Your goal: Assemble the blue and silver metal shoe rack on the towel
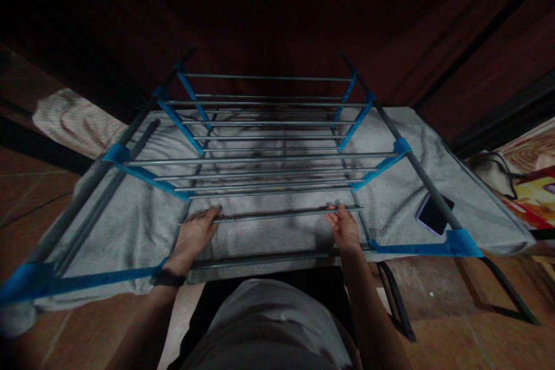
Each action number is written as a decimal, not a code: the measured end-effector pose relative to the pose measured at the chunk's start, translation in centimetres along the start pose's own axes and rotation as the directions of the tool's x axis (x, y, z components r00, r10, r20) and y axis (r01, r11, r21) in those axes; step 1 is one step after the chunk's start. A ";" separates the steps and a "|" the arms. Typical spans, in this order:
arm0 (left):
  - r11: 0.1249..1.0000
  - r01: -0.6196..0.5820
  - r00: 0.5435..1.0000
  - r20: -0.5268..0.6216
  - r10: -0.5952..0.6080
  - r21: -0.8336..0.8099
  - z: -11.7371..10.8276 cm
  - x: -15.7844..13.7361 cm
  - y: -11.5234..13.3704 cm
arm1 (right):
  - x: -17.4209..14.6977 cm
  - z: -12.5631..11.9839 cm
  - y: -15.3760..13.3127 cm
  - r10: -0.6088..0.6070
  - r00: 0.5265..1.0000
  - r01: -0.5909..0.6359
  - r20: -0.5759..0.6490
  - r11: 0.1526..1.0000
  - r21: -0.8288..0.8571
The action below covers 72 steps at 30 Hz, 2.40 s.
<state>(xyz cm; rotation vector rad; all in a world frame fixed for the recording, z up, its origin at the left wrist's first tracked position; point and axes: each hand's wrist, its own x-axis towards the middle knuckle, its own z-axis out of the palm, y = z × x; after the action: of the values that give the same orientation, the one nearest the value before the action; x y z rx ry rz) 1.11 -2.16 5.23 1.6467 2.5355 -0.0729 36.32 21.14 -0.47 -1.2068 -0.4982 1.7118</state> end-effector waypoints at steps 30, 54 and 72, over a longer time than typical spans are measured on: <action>0.933 -0.265 0.964 -0.051 0.261 -0.242 0.0 0.6 3.1 | -0.1 0.4 -0.4 0.042 0.999 -0.042 -0.024 0.999 -0.023; 0.929 -0.293 0.956 -0.063 0.286 -0.226 -0.6 1.0 3.4 | 0.0 0.4 -0.2 0.045 0.999 -0.045 -0.019 0.999 0.016; 0.904 -0.291 0.957 -0.111 0.269 -0.313 0.6 1.2 2.9 | -0.5 1.0 -0.6 0.052 0.998 -0.051 -0.032 0.999 0.011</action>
<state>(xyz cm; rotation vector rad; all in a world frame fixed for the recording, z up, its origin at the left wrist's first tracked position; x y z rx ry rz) 3.29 0.06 4.59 1.8706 2.1697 0.4116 35.71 21.17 0.66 -1.2480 -0.4418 1.7331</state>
